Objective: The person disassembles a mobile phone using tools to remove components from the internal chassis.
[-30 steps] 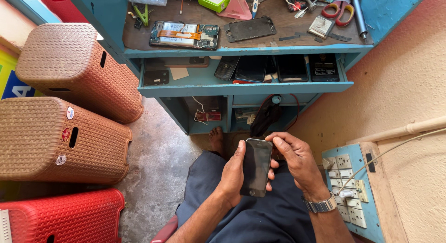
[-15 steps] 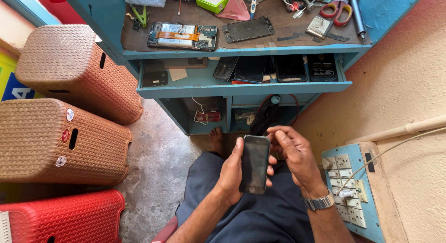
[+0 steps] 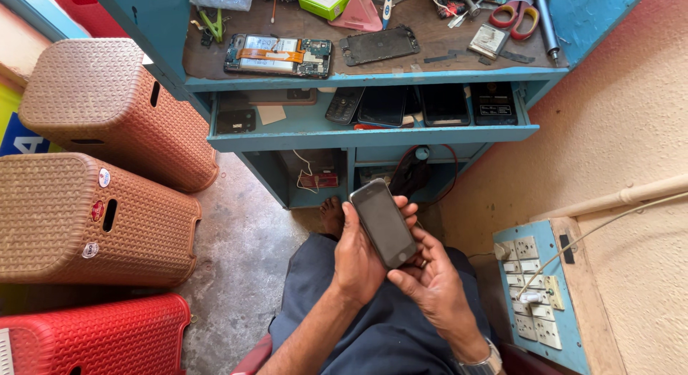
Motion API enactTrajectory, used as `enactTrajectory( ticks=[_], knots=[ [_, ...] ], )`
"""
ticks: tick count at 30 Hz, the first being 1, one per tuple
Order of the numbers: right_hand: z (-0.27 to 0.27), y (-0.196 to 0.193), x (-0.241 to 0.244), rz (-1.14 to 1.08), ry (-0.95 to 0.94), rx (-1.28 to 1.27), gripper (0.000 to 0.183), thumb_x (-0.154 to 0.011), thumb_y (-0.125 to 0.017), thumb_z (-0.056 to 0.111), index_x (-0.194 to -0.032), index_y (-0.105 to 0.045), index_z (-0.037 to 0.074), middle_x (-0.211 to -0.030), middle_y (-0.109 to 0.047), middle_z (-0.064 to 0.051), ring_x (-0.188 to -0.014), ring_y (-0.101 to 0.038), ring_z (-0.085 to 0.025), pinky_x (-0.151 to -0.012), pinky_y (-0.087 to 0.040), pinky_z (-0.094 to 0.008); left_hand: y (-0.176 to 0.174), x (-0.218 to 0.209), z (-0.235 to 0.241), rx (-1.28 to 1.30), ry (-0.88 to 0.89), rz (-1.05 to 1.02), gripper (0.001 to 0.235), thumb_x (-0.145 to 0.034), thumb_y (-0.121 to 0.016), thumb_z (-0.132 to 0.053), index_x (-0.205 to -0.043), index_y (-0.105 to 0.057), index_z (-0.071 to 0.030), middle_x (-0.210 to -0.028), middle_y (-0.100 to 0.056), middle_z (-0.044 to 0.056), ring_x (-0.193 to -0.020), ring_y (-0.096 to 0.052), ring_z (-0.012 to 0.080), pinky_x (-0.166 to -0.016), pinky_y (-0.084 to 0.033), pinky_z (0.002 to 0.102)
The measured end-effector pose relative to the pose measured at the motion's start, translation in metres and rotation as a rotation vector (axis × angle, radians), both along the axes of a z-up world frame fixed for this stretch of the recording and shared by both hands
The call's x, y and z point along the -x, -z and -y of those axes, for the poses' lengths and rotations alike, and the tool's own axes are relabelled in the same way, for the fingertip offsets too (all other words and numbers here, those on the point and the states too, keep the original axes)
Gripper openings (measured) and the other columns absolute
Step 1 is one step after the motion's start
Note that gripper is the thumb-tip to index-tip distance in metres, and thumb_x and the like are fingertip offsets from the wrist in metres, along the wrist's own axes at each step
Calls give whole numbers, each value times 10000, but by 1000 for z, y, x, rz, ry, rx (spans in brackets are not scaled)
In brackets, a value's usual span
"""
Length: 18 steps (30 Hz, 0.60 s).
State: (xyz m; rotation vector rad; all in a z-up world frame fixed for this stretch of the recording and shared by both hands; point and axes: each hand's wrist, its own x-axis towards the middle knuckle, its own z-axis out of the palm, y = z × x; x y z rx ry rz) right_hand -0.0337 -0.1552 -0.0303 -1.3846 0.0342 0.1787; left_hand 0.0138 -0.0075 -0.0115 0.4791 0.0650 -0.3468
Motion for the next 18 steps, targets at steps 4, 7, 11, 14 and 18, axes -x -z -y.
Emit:
enactTrajectory(
  ticks=[4,7,11,14,18],
  knots=[
    [-4,-14,2,2,54,135,845,-788,-825,93,-1491,-377,-41,-1333,-586,-143,-1191,-629,-188,-999,-542,-314,-2,10,7,-47,21,49,793,-1044,-156,-615,-1468,-471,-24,-1483,-559,141,-1424,-476,260,-1216,-354,407],
    [-3,-27,2,41,71,258,784,-768,-845,89,-1442,-472,-56,-1233,-655,-143,-1082,-673,-186,-928,-578,-307,-3,15,5,-16,4,124,783,-1055,-167,-621,-1566,-344,-55,-1564,-465,153,-1493,-400,268,-1260,-301,410],
    [7,-49,0,163,72,589,701,-688,-877,123,-1318,-611,-31,-1037,-758,-129,-882,-741,-166,-781,-618,-297,-8,18,-8,26,-25,197,827,-1017,-363,-631,-1653,-143,-150,-1643,-319,145,-1526,-344,283,-1253,-290,451],
    [19,-64,-5,232,-36,877,704,-625,-915,205,-1239,-639,1,-945,-772,-124,-791,-769,-179,-690,-633,-298,-17,15,-38,-468,-72,521,986,-947,-639,-563,-1640,-83,-134,-1674,-223,136,-1531,-274,309,-1070,-463,487],
    [26,-70,-5,514,-194,925,707,-644,-907,228,-1234,-615,-29,-1058,-734,-187,-918,-754,-283,-767,-612,-338,-25,6,-66,-1437,-41,1190,1076,-705,-913,-431,-1541,-340,-67,-1586,-338,206,-1468,-343,400,-1163,-373,540]
  ],
)
